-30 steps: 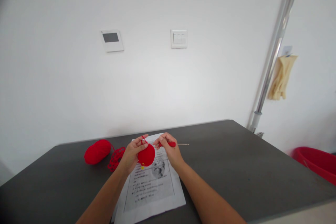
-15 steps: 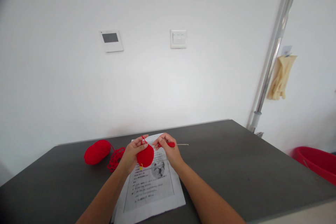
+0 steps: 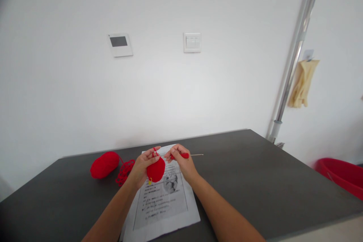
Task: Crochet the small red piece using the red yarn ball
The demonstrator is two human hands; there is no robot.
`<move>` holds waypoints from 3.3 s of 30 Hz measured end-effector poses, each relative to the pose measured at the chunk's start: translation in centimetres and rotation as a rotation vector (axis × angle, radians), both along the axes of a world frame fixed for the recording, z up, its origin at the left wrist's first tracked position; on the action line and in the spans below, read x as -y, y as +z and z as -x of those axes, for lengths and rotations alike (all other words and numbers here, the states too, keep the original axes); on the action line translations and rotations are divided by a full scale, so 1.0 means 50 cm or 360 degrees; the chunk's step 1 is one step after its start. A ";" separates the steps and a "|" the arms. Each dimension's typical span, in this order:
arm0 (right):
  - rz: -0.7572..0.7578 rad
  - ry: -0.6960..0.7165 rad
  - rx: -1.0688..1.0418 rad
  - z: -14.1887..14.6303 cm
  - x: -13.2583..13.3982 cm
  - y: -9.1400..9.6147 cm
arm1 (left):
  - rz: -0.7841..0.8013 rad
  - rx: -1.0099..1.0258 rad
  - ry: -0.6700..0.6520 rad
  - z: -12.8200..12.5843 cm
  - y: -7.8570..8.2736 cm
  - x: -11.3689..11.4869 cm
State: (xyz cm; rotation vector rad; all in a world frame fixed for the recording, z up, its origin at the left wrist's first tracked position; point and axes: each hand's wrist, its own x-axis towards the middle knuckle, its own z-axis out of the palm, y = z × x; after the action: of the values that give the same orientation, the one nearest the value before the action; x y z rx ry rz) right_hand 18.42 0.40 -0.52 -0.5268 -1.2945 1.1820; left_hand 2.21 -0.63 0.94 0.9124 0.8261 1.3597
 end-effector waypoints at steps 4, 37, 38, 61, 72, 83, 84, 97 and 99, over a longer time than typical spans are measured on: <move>-0.0003 0.0028 0.0006 0.002 -0.001 -0.002 | 0.0007 0.0008 -0.0036 0.001 -0.004 0.000; -0.0786 -0.0338 0.0790 -0.026 0.005 0.006 | -0.0150 -0.0006 0.0071 0.005 0.001 0.000; -0.0805 -0.0341 0.0802 -0.026 0.006 0.006 | -0.0155 -0.0007 0.0079 0.004 0.000 -0.001; -0.1198 -0.0383 0.0831 -0.018 0.001 -0.002 | -0.0105 0.0062 0.0209 -0.002 -0.002 -0.003; -0.1138 -0.0362 0.0872 -0.011 0.006 -0.004 | -0.0146 0.0028 0.0212 -0.005 -0.003 -0.004; -0.0717 -0.0249 0.0652 -0.004 -0.001 -0.023 | -0.0067 0.0023 0.0083 -0.008 -0.001 0.002; -0.0662 -0.0233 0.0624 -0.003 -0.001 -0.023 | -0.0058 0.0022 0.0076 -0.007 0.001 0.003; -0.0337 -0.0077 0.0485 -0.008 -0.019 -0.019 | -0.0036 -0.0136 -0.0037 0.005 0.001 0.006; -0.0308 -0.0054 0.0469 -0.009 -0.018 -0.018 | -0.0044 -0.0166 -0.0038 0.007 0.001 0.006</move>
State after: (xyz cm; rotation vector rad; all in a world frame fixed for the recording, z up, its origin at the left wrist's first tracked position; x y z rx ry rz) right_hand 18.85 1.32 -1.44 -0.5929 -1.6260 0.9618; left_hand 1.88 -0.94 0.98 1.0188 0.8750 1.3141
